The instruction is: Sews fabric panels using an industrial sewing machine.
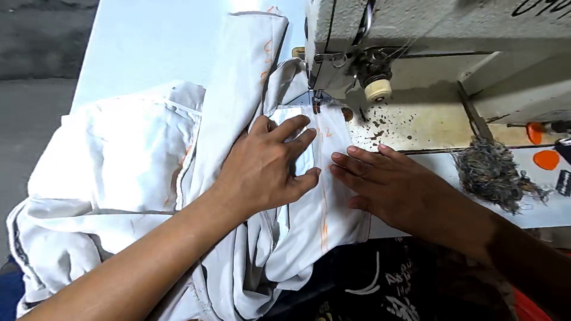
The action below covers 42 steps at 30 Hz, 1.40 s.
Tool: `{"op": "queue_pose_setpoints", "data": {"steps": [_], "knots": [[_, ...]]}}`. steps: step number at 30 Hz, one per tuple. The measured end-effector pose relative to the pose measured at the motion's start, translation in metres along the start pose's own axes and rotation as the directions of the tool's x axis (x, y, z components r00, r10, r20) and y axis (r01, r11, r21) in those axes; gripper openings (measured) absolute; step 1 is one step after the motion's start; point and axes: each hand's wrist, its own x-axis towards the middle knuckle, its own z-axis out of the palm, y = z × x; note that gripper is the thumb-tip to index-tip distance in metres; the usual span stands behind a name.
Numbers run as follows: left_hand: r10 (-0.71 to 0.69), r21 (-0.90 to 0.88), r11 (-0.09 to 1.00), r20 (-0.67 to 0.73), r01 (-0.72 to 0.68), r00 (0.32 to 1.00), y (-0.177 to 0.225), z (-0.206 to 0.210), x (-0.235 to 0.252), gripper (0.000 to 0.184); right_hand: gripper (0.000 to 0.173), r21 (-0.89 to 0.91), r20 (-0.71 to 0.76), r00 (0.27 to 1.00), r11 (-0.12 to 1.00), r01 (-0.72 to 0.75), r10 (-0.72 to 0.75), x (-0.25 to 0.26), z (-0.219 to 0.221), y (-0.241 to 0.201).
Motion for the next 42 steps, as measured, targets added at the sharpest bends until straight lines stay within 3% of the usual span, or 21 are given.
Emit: {"op": "queue_pose_setpoints", "data": {"steps": [17, 24, 36, 42], "knots": [[-0.039, -0.004, 0.999, 0.1, 0.039, 0.994, -0.021, -0.007, 0.018, 0.081, 0.054, 0.044, 0.021, 1.0, 0.999, -0.016, 0.015, 0.012, -0.002, 0.022], [-0.052, 0.022, 0.999, 0.145, 0.05, 0.988, -0.03, -0.009, 0.032, 0.095, 0.055, 0.028, 0.036, 0.999, 0.999, -0.02, 0.019, 0.022, -0.006, 0.035], [-0.008, 0.023, 1.0, 0.128, 0.005, 0.992, -0.048, -0.013, 0.054, 0.094, 0.054, -0.021, 0.014, 0.999, 0.999, -0.044, 0.044, 0.037, -0.011, 0.047], [-0.016, 0.039, 0.999, 0.195, 0.009, 0.981, -0.054, -0.02, 0.065, 0.099, 0.054, -0.03, 0.006, 0.999, 0.999, -0.036, 0.036, 0.045, -0.012, 0.055]]}}
